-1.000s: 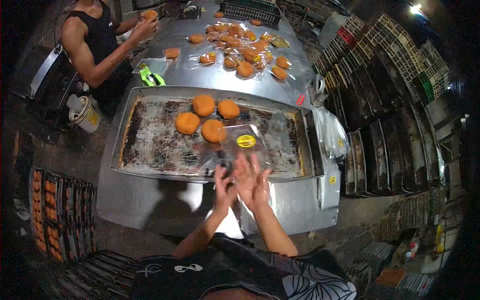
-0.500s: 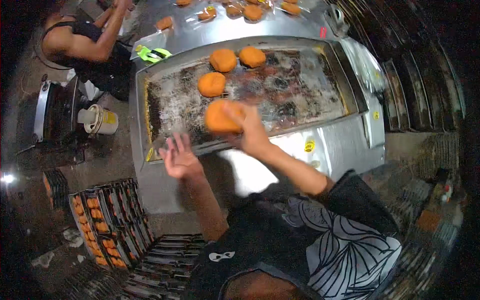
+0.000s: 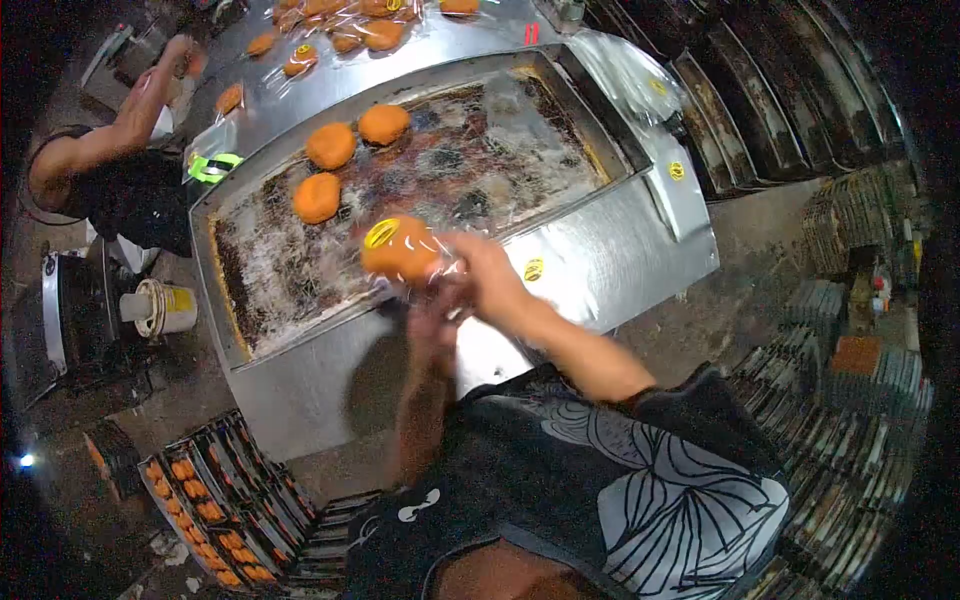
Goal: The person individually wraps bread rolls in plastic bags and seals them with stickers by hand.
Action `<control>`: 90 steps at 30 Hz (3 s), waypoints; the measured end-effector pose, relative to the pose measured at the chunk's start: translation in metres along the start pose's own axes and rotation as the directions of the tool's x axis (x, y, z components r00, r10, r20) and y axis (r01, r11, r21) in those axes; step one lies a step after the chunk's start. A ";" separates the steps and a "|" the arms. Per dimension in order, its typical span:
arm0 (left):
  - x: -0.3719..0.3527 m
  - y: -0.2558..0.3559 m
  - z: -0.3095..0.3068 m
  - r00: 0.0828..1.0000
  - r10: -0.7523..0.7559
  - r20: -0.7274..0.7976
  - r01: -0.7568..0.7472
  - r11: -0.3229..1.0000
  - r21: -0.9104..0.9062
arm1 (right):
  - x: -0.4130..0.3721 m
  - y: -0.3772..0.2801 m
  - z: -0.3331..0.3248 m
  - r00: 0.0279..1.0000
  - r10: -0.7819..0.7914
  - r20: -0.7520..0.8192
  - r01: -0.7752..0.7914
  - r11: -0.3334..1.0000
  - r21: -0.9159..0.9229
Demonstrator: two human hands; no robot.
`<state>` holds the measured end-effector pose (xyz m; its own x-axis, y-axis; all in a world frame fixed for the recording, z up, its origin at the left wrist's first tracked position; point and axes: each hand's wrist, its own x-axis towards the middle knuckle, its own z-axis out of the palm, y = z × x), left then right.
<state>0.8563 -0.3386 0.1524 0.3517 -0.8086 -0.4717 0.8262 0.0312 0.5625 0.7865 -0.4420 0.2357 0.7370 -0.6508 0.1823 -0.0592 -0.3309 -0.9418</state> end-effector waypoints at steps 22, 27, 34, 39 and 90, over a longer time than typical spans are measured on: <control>0.003 -0.125 0.061 0.935 -0.001 0.355 -0.299 0.536 0.789 | -0.173 0.096 -0.122 0.945 0.326 0.007 -0.288 0.848 -0.445; 0.006 -0.103 0.088 0.662 0.534 0.525 -0.664 0.094 0.741 | -0.126 0.082 -0.112 0.912 0.363 0.191 -0.357 0.932 -0.068; 0.015 -0.023 0.038 0.702 0.678 0.217 -0.697 0.592 0.404 | 0.004 0.042 -0.019 0.967 0.118 0.226 -0.222 -0.040 0.974; -0.021 0.068 -0.094 0.792 0.571 -0.216 -0.600 0.794 -0.099 | 0.019 0.059 0.091 0.707 0.177 0.685 -0.611 0.641 0.465; 0.031 -0.124 0.045 0.897 -0.176 0.404 -0.223 0.610 0.760 | -0.133 0.085 -0.144 0.849 0.338 0.407 -0.259 0.936 -0.238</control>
<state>0.7445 -0.3941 0.0988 -0.0080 -0.9687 -0.2479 0.0910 -0.2476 0.9646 0.5863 -0.4824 0.1718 0.8795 -0.3861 -0.2782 -0.4060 -0.3038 -0.8619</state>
